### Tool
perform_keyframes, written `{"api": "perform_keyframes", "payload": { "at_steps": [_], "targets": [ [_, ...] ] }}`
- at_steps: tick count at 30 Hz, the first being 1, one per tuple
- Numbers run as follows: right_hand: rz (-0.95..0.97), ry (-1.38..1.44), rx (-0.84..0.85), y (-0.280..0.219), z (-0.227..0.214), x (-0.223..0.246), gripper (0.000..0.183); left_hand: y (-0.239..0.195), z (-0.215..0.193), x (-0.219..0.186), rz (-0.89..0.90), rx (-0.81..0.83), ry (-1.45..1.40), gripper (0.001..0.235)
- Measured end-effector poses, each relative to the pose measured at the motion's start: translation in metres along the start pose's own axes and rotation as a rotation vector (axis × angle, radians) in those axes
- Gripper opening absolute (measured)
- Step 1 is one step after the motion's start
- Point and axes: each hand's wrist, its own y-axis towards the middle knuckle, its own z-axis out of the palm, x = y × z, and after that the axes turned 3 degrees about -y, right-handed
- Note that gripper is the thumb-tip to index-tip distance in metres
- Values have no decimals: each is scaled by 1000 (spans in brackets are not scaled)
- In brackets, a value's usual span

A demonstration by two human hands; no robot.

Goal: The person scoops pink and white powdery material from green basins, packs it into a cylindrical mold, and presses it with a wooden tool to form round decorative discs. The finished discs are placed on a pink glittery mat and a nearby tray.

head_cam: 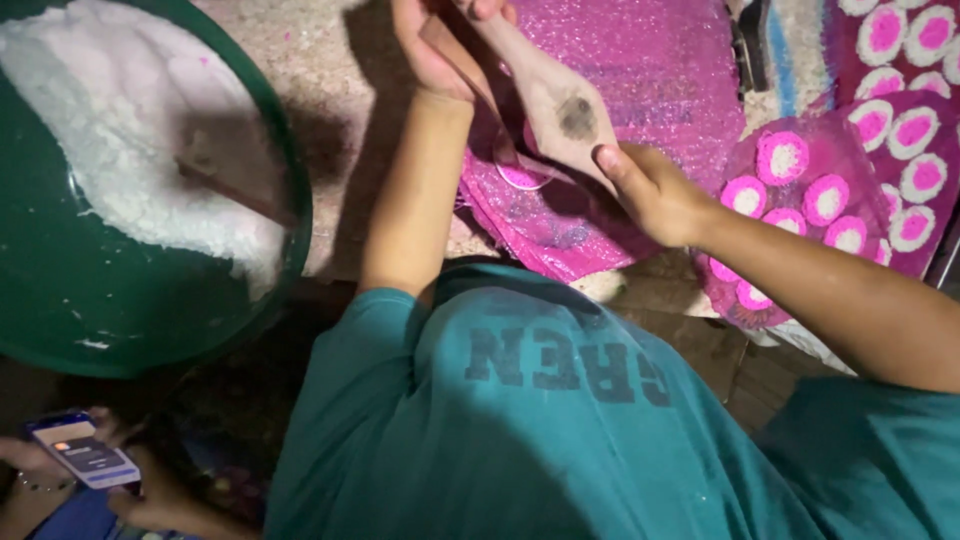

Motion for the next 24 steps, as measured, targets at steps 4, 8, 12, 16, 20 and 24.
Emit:
{"api": "perform_keyframes", "payload": {
  "at_steps": [4, 8, 12, 16, 20, 24],
  "targets": [
    [300, 178, 165, -10, -7, -17, 79, -22, 2, 20, -74, 61, -187, 42],
    [328, 69, 160, -28, -35, -47, 80, -27, -11, 47, -139, -82, -9, 49],
    [213, 179, -35, -64, -61, -70, 83, -29, -4, 28, -472, -80, 661, 64],
    [-5, 582, -222, -100, -48, -76, 95, -69, 43, -8, -574, 258, 1666, 99],
    [-78, 784, -375, -109, -21, -71, 101, -89, 87, -2, -511, 488, 2108, 128],
    [-147, 935, -413, -106, -1, -71, 98, -82, 102, 2, -723, 424, 2140, 128]
  ]
}}
